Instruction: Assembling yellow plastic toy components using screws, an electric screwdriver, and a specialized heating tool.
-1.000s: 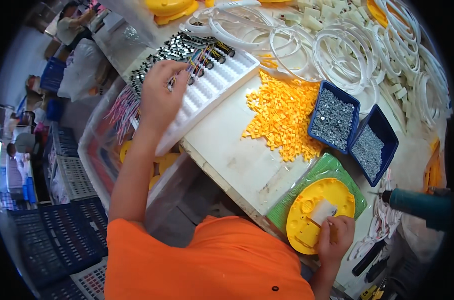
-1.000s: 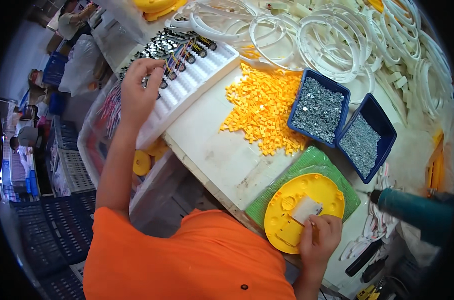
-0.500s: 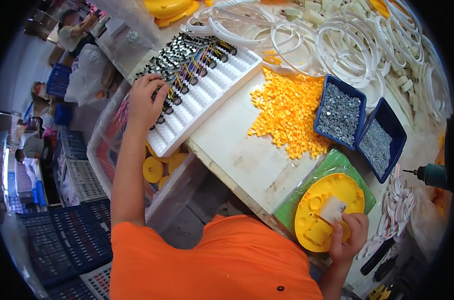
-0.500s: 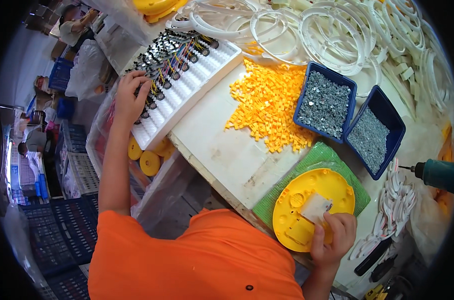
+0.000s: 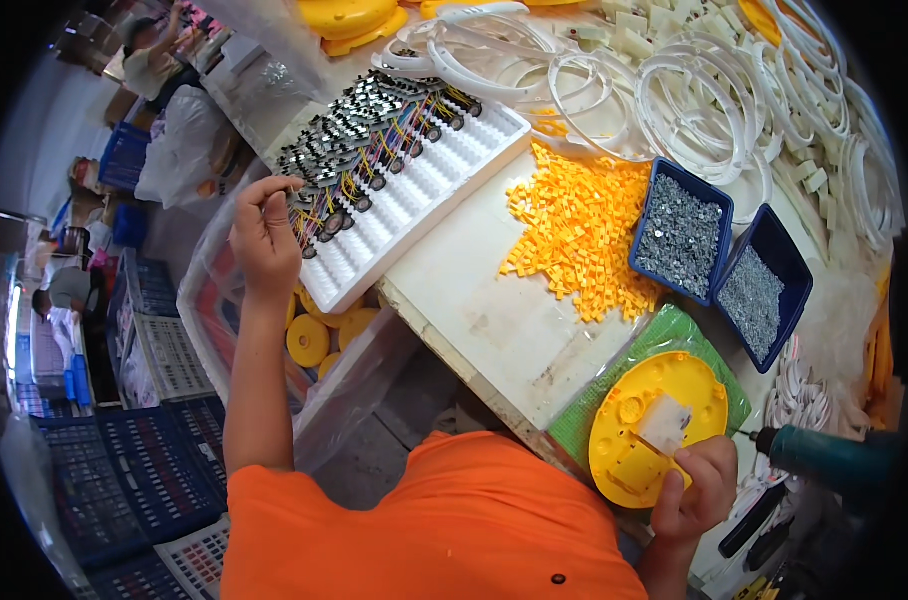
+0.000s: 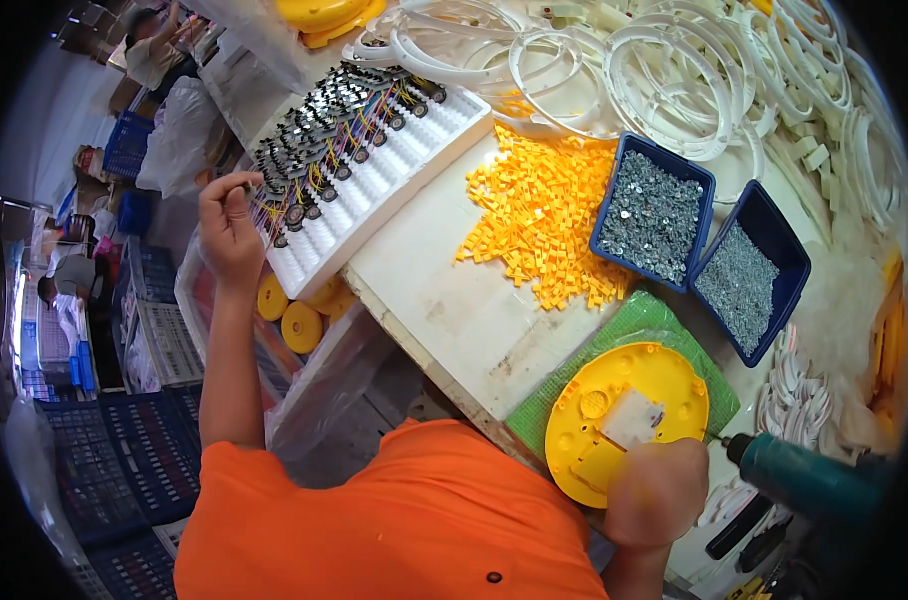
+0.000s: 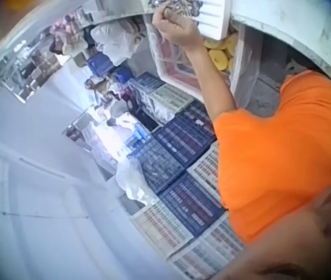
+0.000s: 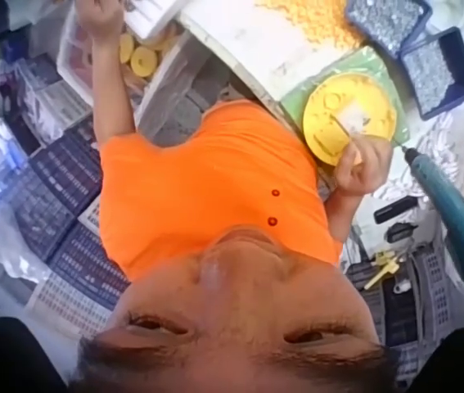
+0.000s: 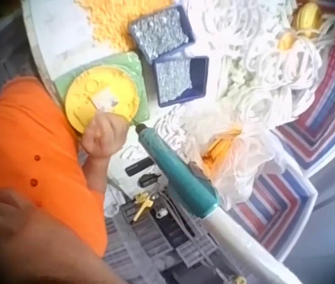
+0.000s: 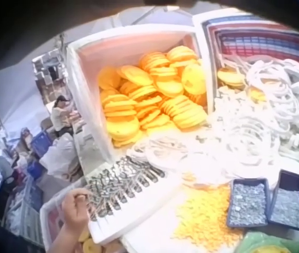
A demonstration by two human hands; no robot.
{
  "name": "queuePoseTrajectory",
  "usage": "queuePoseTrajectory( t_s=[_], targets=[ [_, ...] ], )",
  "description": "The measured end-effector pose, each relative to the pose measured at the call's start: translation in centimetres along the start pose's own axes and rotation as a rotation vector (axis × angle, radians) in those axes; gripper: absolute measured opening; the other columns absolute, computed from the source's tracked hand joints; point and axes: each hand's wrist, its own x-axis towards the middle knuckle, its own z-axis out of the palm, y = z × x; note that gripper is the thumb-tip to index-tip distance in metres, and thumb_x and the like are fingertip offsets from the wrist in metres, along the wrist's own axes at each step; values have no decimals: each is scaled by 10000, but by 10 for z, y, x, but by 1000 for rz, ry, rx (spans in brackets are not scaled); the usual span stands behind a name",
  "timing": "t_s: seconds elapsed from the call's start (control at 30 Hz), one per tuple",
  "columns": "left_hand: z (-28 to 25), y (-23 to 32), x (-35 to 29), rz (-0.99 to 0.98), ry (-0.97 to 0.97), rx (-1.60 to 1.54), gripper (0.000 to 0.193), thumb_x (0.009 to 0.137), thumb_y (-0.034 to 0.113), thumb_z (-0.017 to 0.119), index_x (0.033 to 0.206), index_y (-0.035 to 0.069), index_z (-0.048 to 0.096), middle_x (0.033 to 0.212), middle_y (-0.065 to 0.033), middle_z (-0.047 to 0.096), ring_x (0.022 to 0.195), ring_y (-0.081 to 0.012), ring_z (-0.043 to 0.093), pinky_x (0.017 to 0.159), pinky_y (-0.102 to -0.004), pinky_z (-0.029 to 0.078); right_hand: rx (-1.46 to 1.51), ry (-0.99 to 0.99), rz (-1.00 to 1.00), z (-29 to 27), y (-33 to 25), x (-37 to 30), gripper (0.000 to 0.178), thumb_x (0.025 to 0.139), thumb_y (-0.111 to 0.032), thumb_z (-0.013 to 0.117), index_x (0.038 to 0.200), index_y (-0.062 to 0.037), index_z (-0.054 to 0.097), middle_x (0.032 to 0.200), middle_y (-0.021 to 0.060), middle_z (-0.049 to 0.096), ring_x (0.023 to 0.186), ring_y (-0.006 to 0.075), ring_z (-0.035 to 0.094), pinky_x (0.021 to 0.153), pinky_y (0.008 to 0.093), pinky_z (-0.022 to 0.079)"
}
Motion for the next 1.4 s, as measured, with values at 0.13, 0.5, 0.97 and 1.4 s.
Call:
queuePoseTrajectory(
  t_s=[0.13, 0.5, 0.97, 1.4],
  targets=[
    [12, 63, 17, -1, 23, -447, 100, 1055, 73, 504, 1110, 20, 568, 973, -139, 707, 837, -196, 675, 767, -300, 528, 121, -86, -5, 6, -19, 18, 217, 777, -59, 701, 991, -34, 677, 862, 122, 621, 715, 272, 592, 619, 385, 471],
    [57, 226, -1, 470, -706, -1061, 124, 948, 113, 631, 1063, 133, 588, 920, -52, 751, 655, -199, 656, 644, -348, 463, 1152, -487, 931, 26, -39, 38, 287, 1042, -129, 545, 1281, 6, 629, 1058, 55, 688, 908, 112, 639, 813, 247, 511],
    [102, 238, -24, 191, -864, -1088, 143, 891, 11, 673, 1033, 26, 661, 926, -95, 693, 815, -238, 679, 717, -331, 530, -200, -191, 136, 21, -11, 19, 190, 807, -96, 780, 981, -76, 707, 1014, 53, 720, 1037, 250, 669, 907, 407, 503],
    [123, 227, -40, -7, -951, -1030, 154, 922, 94, 696, 1062, 35, 668, 920, -75, 673, 703, -175, 617, 630, -292, 492, -375, -172, 7, 47, 8, 7, 135, 777, -199, 804, 835, -125, 707, 996, 1, 716, 1008, 245, 642, 951, 470, 469]
  ],
)
